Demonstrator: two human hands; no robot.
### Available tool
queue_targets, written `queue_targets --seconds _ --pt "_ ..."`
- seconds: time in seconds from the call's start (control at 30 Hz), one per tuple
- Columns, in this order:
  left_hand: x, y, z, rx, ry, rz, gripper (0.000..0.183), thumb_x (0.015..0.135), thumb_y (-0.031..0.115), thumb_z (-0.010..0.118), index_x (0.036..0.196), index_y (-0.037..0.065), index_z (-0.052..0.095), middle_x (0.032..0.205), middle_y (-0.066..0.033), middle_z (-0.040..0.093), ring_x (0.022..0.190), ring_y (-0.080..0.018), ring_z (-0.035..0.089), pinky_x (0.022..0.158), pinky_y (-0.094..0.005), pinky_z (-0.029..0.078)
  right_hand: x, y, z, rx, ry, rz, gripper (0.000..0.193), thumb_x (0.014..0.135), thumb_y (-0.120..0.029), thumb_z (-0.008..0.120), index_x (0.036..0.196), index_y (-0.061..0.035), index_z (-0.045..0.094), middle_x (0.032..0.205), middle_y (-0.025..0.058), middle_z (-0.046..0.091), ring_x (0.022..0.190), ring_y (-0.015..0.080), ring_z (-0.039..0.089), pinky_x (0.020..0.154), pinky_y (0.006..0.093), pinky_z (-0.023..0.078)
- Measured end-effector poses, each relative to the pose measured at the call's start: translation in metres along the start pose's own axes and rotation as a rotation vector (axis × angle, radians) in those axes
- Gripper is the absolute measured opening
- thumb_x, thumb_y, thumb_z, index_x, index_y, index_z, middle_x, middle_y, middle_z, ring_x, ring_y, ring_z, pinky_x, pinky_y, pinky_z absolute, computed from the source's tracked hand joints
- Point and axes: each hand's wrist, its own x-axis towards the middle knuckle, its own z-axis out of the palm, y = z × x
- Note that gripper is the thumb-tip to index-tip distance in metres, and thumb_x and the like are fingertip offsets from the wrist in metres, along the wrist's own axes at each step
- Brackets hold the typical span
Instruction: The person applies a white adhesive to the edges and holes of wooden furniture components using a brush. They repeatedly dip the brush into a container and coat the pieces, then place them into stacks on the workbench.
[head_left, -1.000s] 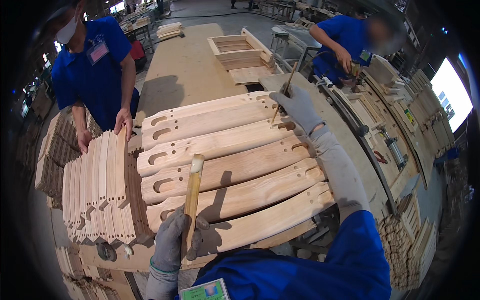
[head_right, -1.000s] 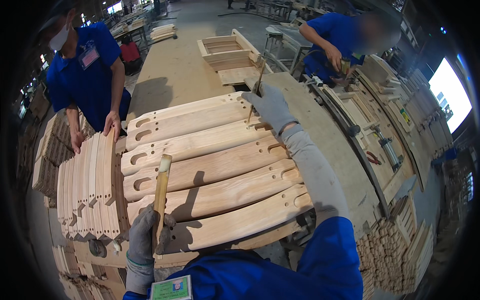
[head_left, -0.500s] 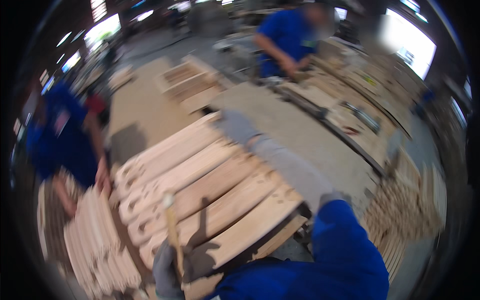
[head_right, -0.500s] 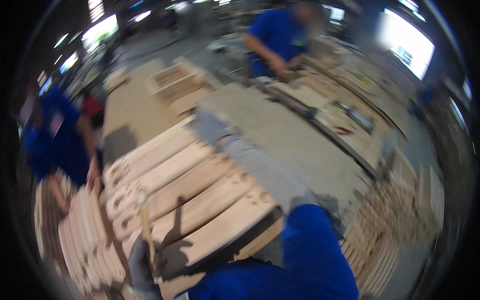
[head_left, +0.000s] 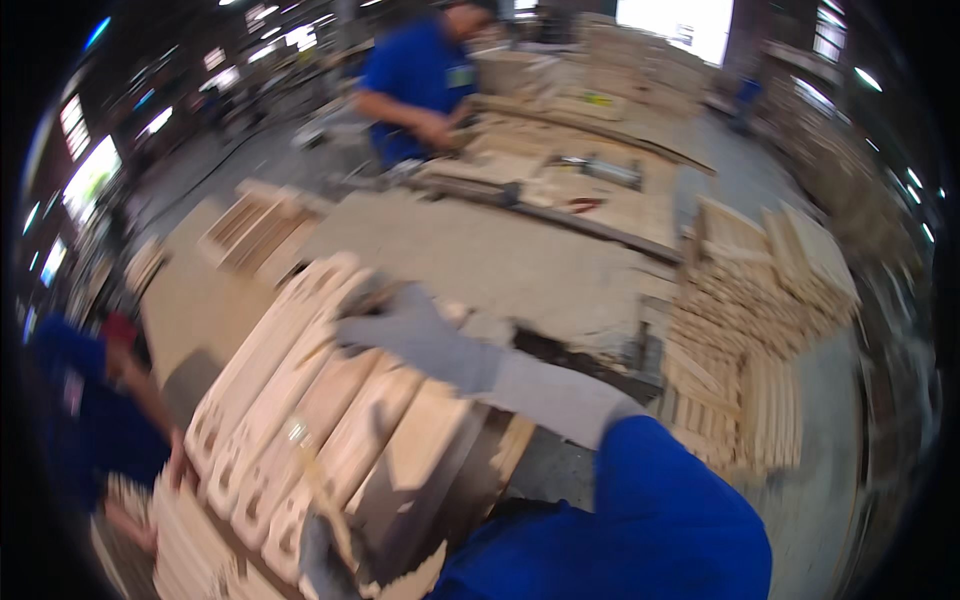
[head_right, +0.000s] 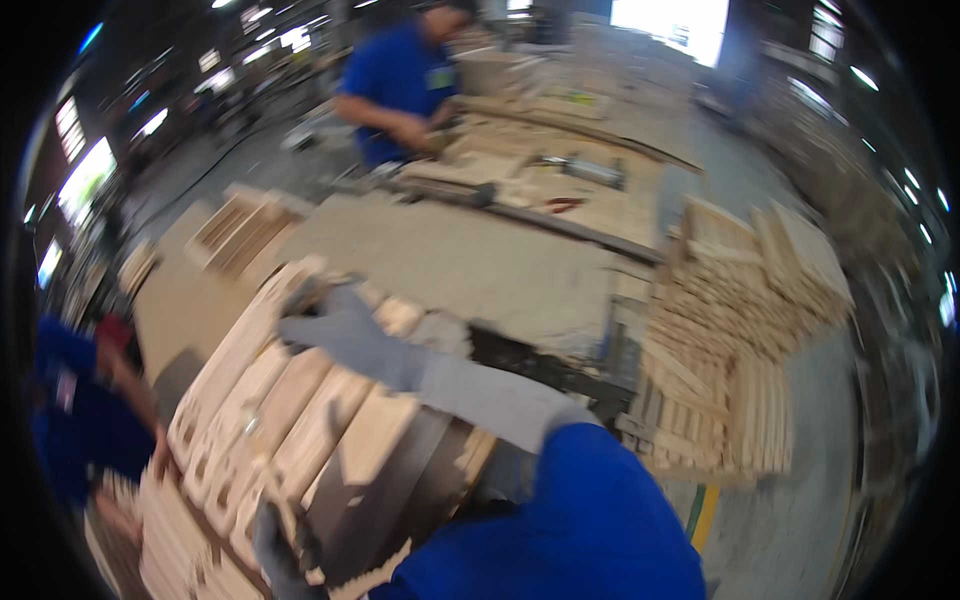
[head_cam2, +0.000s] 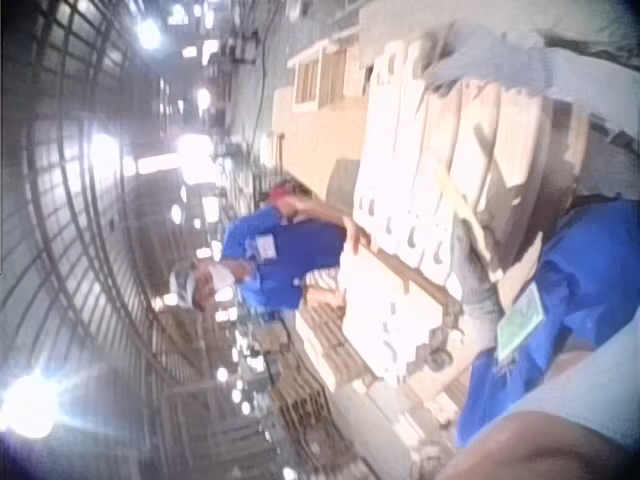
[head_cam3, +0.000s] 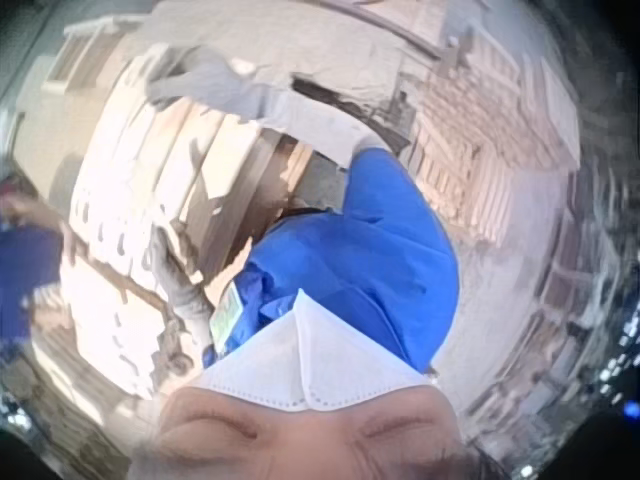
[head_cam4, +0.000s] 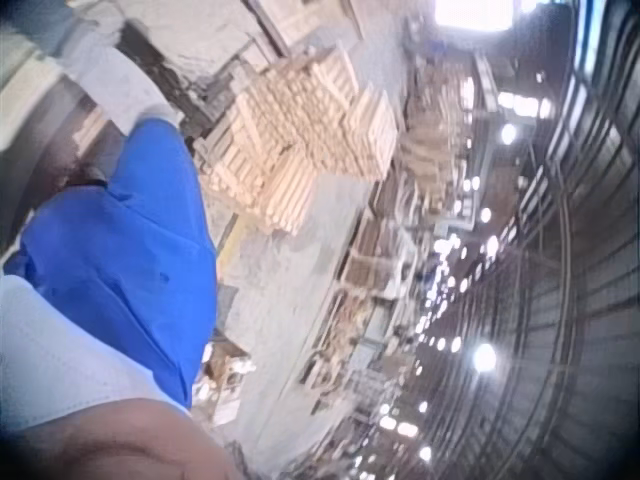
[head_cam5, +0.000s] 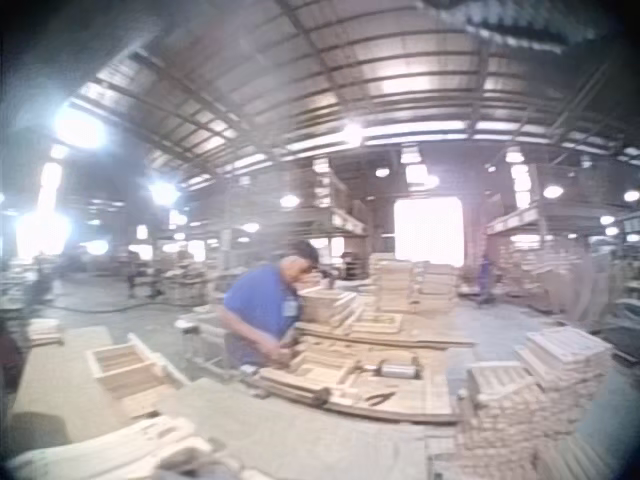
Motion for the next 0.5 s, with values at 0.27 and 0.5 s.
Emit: queue_targets --seconds 0.27,0.5 --pt "-0.013 0.0 0.036 0.223 -0.353 -0.084 0.042 0.097 0.032 0.041 0.112 -0.006 0.048 0.063 -0.0117 0.057 0.032 -0.0135 0.045 0.03 -0.0221 0.035 -0.096 -0.002 0.022 0.068 0.251 -0.136 0.009 0.082 0.006 0.06 0.087 0.0019 0.054 0.088 0.018 0.061 0.075 0.0224 0.066 0.07 0.0354 0.059" --pt "-0.029 -0.004 0.025 0.047 -0.327 -0.11 0.044 0.097 0.029 0.041 0.129 -0.001 0.037 0.086 -0.0176 0.06 0.036 -0.0127 0.048 0.029 -0.0202 0.035 -0.1 0.01 0.032 0.026 0.214 -0.117 0.015 0.078 0.013 0.058 0.087 0.0014 0.053 0.093 0.0182 0.06 0.084 0.0261 0.065 0.08 0.0362 0.056"
